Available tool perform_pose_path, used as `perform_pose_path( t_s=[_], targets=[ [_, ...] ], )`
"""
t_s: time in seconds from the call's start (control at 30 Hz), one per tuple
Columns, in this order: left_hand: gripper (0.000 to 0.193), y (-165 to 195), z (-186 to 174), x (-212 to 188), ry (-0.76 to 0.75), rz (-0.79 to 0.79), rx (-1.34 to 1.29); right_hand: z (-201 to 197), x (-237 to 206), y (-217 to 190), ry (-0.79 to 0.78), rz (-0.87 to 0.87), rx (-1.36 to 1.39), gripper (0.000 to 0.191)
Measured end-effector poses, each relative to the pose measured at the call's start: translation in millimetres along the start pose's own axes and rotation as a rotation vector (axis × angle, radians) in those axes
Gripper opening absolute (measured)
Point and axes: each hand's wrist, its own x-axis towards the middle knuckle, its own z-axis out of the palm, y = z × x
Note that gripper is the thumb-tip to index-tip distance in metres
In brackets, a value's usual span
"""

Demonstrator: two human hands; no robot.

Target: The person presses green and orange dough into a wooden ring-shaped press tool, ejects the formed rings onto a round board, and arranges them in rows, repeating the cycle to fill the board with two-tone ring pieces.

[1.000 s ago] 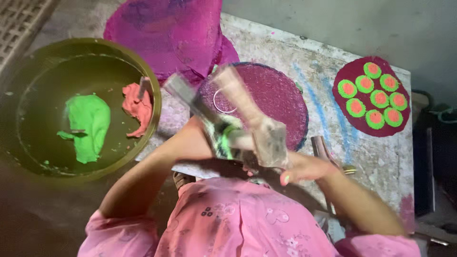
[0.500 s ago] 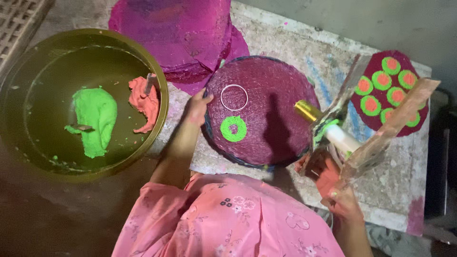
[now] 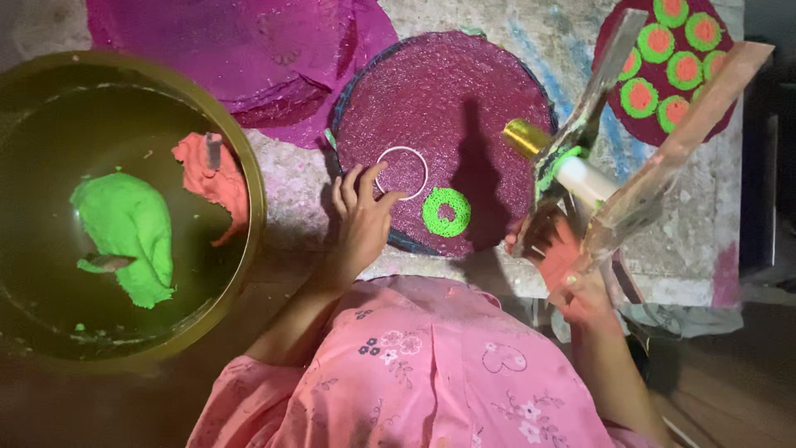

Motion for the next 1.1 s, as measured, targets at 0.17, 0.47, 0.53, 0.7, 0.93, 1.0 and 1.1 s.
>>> perform_pose_path(
  t_s=[0.17, 0.47, 0.53, 0.7, 0.93, 1.0, 1.1],
  targets=[
    [0.041, 2.6, 9.6, -12.7, -0.016, 0.033, -0.085, 4.4, -4.7, 3.2, 0.023, -0.005, -0.102, 0.104],
    [0.066, -10.4, -2.5, 49.0, 0.021, -0.085, -1.293, -6.0, 10.6, 1.2, -0.218, 0.331, -0.047, 0.096],
    [0.074, -13.3, -13.4, 73.0, -0.113, -0.073, -2.146, -7.7, 18.1, 4.5, -0.330, 0.522, 0.113, 0.096],
    [0.074, -6.0, -48.8, 91.7, -0.395, 0.533, -2.415, -35.5, 33.1, -0.9, -0.509, 0.822, 0.136, 0.093],
    [0.050, -3.0, -58.8, 114.5, -0.184, 0.446, -2.213, -105.2, 65.1, -56.2, -0.529, 0.912, -0.545, 0.086],
    [0.048, -8.5, -52.3, 123.8, -0.196, 0.512, -2.216, -103.4, 74.4, -72.0, -0.497, 0.977, -0.493, 0.082],
    [0.039, -15.3, -36.4, 128.2, -0.225, 0.425, -2.370, -84.0, 86.3, -84.1, -0.417, 1.040, -0.531, 0.081]
  ],
)
